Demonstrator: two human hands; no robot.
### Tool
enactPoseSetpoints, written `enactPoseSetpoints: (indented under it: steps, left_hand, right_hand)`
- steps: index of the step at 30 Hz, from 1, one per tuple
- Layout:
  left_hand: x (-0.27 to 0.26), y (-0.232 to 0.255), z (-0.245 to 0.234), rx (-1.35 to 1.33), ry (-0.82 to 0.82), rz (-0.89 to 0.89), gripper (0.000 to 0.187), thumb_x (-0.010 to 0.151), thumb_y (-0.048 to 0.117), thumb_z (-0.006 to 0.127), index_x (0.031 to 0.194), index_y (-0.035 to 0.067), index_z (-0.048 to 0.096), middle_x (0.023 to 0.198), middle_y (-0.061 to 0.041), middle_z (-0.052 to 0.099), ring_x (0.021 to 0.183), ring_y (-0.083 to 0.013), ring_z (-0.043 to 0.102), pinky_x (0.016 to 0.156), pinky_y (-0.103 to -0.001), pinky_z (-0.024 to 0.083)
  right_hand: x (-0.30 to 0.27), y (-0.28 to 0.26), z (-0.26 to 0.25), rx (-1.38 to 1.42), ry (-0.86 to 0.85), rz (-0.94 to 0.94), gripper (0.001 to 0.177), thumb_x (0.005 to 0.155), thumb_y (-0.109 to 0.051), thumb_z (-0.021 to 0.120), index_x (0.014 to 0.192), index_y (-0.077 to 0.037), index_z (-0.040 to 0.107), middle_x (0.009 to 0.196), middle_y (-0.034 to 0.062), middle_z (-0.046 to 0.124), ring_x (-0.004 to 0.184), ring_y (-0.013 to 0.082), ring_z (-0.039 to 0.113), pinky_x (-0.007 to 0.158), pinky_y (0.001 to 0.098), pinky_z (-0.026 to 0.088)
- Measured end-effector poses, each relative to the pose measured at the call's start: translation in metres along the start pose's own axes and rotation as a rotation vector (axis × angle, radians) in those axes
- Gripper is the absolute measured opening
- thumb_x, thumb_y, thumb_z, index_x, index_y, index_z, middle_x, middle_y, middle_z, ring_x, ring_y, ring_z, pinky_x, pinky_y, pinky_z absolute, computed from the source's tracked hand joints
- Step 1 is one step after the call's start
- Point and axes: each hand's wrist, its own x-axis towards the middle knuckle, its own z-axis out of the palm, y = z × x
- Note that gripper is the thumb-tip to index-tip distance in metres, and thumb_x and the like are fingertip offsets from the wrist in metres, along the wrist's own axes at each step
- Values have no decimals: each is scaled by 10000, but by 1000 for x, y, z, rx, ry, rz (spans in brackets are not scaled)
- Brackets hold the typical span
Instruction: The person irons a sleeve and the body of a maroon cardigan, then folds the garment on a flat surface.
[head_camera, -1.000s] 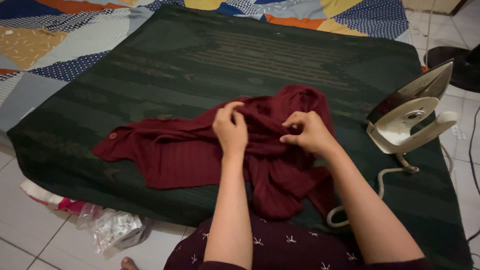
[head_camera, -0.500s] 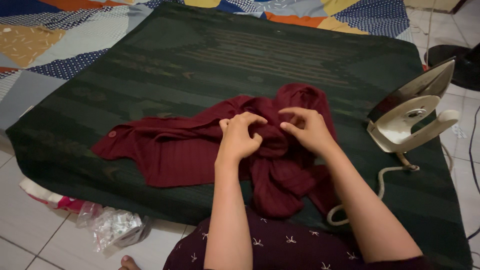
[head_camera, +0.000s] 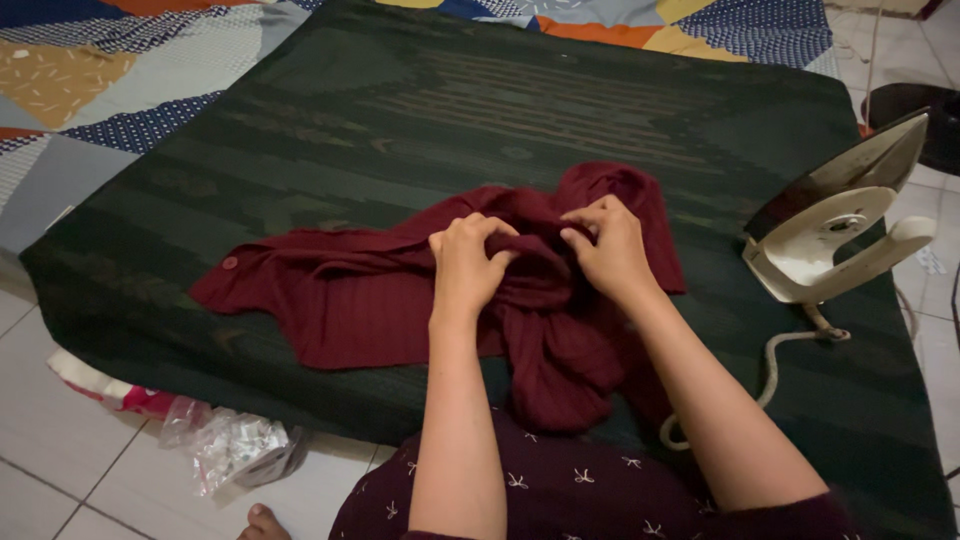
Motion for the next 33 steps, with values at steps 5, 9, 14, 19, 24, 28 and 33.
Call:
enactPoseSetpoints:
  steps: [5, 9, 14, 19, 24, 28, 33]
  left_hand:
    - [1, 4, 0, -181, -116, 5, 265, 709, 144, 874, 957, 135, 782, 935, -44, 722, 939, -251, 694, 919, -402, 473]
    - [2, 9, -2, -176, -72, 56, 253, 654, 69, 886, 888, 96, 791, 988, -56, 727, 858, -237, 721, 920, -441, 482]
    - [15, 4, -1, -303, -209, 87, 241, 678, 101, 865, 886, 83, 743, 1331, -40, 630, 895, -234, 730, 837, -390, 552]
    - [22, 2, 1, -166, -242, 141, 193, 768, 127, 834, 912, 54, 727, 942, -115, 704, 934, -327, 688, 790, -428, 545]
    - [54, 17, -23, -63, -69, 277, 165, 783, 126, 818, 871, 44, 706, 922, -152, 660, 907, -380, 665, 765, -457, 537]
    - [76, 35, -53, 22, -83, 296, 185, 778, 147, 833, 854, 48, 697, 897, -146, 654, 871, -378, 663, 745, -467, 530]
    - [100, 35, -92, 177, -42, 534, 192, 684, 141, 859, 805, 91, 718, 866, -109, 654, 878, -352, 670, 776, -474, 528]
  right_hand:
    - [-2, -25, -2, 76, 68, -71, 237, 804, -56, 822, 1028, -135, 825, 847, 88, 595, 768, 220, 604, 717, 360, 517]
    - [-3, -29, -2, 104, 104, -155, 224, 777, -20, 821, 970, -133, 827, 902, 101, 562, 763, 212, 589, 679, 349, 517]
    - [-5, -20, -5, 221, -52, -67, 256, 843, 20, 763, 1064, -104, 801, 890, 43, 715, 798, 166, 681, 720, 326, 540]
    - [-7, -18, -8, 379, 23, -21, 215, 855, -39, 735, 1015, -21, 593, 947, 76, 722, 952, 123, 740, 801, 300, 594]
    - [-12, -28, -1, 195, 138, -221, 261, 821, -172, 836, 901, -8, 650, 1018, 144, 715, 903, 266, 698, 804, 379, 556]
    - [-9, -35, 24, 29, 237, -66, 450, 722, -283, 909, 914, 43, 665, 967, 213, 683, 909, 379, 663, 809, 419, 532]
    - [1, -38, 33, 134, 303, 104, 273, 811, -169, 793, 1014, 7, 746, 1046, 225, 741, 969, 349, 729, 876, 398, 558]
